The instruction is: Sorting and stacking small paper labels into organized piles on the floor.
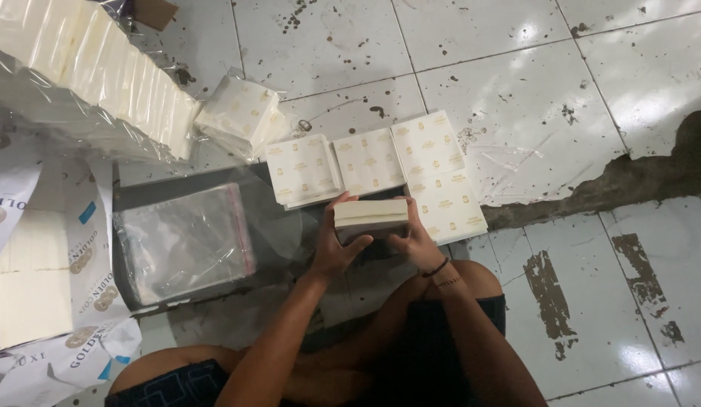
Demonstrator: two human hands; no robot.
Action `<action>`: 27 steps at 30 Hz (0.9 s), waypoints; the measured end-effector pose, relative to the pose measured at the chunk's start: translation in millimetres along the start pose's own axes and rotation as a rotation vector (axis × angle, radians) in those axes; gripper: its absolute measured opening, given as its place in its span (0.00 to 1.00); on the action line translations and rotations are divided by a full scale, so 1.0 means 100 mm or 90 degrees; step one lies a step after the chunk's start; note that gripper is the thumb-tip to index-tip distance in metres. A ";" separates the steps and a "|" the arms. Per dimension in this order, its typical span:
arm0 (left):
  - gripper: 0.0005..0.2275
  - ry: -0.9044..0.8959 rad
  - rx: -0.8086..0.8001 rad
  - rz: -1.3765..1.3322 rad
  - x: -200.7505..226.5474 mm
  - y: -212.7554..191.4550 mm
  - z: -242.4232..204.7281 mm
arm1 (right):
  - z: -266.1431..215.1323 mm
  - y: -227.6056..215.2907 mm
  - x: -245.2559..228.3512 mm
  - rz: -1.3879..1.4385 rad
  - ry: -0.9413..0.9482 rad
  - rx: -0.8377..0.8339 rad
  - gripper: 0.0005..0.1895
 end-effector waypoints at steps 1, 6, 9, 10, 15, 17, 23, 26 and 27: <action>0.43 0.001 0.000 0.000 0.01 0.00 0.00 | 0.01 0.03 -0.08 0.000 -0.001 0.000 0.33; 0.22 -0.032 0.118 0.004 0.14 0.10 -0.04 | 0.05 0.20 -0.45 0.091 0.042 0.108 0.30; 0.17 -0.024 0.147 0.036 0.16 0.17 -0.07 | 0.05 0.27 -0.39 0.042 0.038 0.196 0.24; 0.17 -0.025 0.147 0.035 0.17 0.17 -0.08 | 0.03 0.27 -0.37 0.042 0.039 0.197 0.24; 0.18 -0.059 0.160 0.026 0.07 0.15 -0.09 | -0.01 0.25 -0.38 0.000 0.099 0.182 0.27; 0.18 -0.059 0.161 0.028 0.12 0.18 -0.09 | -0.04 0.26 -0.42 -0.017 0.094 0.160 0.28; 0.37 -0.017 0.093 -0.017 -0.17 0.07 -0.13 | -0.10 0.14 -0.40 -0.145 0.068 0.039 0.44; 0.41 -0.029 0.056 -0.007 -0.08 0.06 -0.14 | -0.10 0.04 -0.27 -0.202 0.040 0.003 0.39; 0.40 -0.050 0.054 0.008 -0.02 0.06 -0.13 | -0.09 0.01 -0.21 -0.225 0.028 -0.010 0.34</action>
Point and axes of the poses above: each hand's wrist, its own z-axis towards the middle knuckle, its own y-axis out of the palm, x = y × z, the point moved 2 cm from there along z, towards the middle knuckle
